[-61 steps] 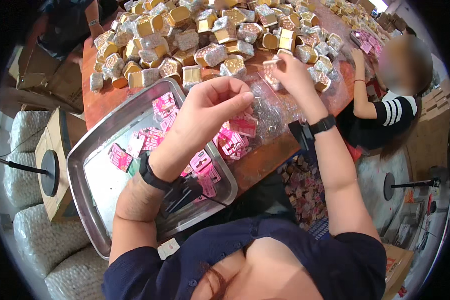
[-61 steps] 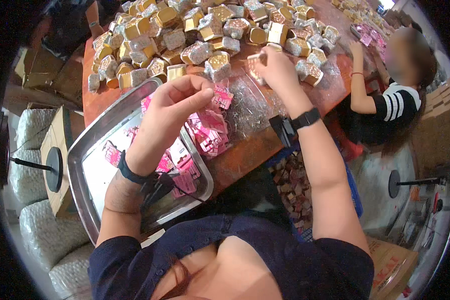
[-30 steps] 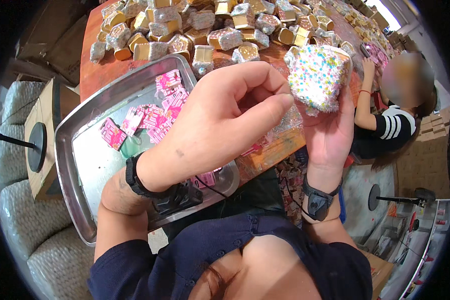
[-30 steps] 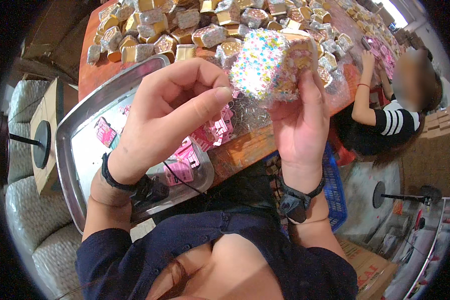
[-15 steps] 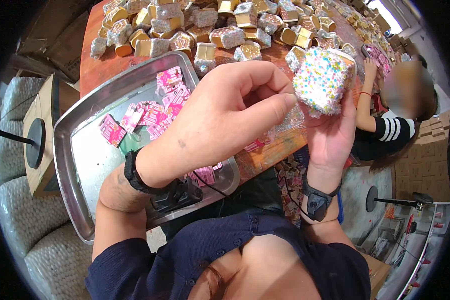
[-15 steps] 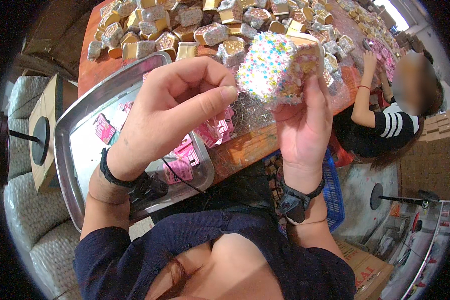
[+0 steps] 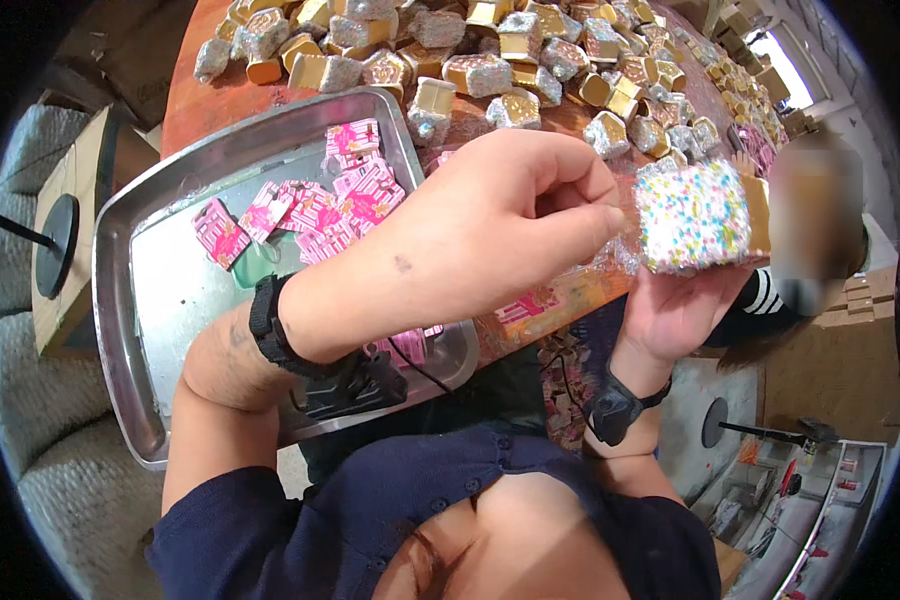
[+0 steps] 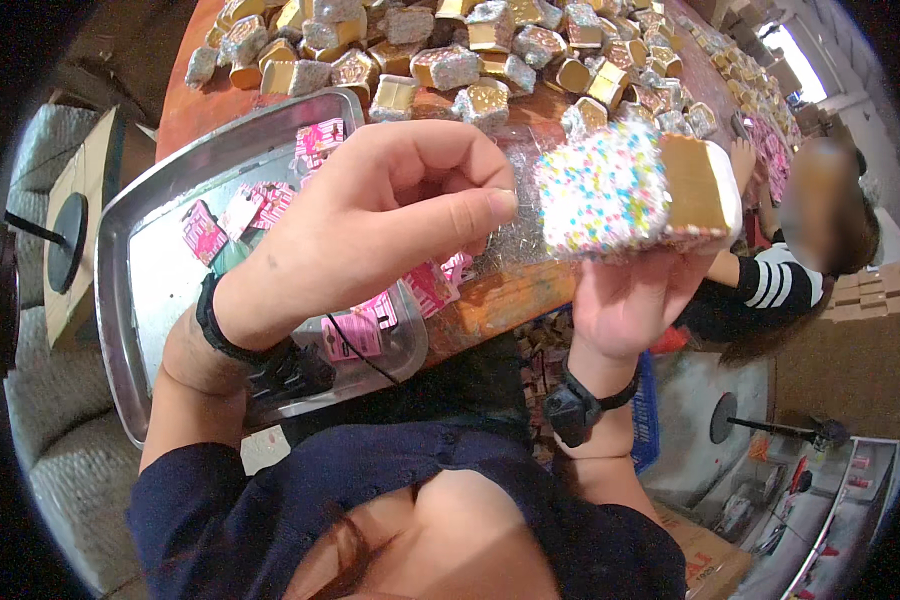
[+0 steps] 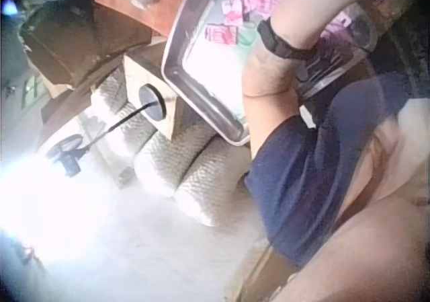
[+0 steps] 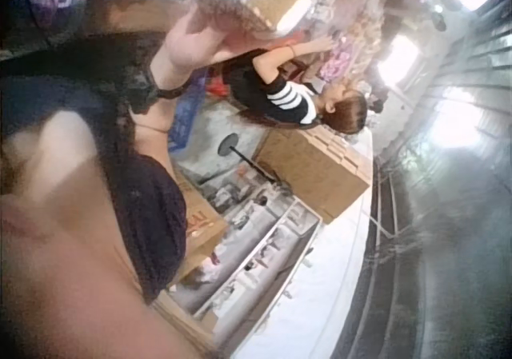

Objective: The person is packaging small decorated rectangular objects by placing them into clear plastic bags and then into pink paper sleeves.

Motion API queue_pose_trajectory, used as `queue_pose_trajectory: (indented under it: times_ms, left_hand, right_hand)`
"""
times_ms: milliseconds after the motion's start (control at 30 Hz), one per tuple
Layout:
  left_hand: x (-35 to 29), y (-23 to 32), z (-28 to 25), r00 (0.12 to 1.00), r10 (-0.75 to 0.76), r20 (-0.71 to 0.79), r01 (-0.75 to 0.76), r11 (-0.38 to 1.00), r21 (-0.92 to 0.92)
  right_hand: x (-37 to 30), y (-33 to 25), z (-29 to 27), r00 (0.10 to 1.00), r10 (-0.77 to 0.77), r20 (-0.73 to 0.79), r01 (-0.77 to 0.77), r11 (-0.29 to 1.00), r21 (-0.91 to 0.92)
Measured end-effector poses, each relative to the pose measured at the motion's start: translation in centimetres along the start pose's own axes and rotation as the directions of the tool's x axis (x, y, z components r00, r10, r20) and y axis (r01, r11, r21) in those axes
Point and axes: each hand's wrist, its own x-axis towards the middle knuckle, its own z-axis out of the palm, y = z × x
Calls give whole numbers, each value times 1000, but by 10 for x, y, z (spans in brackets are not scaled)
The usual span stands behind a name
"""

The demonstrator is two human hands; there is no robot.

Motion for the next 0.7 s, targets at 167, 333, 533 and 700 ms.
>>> queue_pose_trajectory:
  times_ms: [167,333,533,700]
  left_hand:
    - [2,-3,3,998,44,-35,-44,999,-9]
    - [5,-7,3,988,124,-96,-120,992,40]
    - [6,-10,2,985,141,-99,-137,990,45]
    - [7,-10,3,974,189,-125,-178,980,94]
  right_hand:
    - [-4,-3,15,998,43,-49,-42,999,17]
    - [-5,1,10,993,56,-108,-38,987,157]
    - [0,-1,-11,986,150,72,-167,879,447]
    - [-1,2,-4,1000,16,21,-17,997,71]
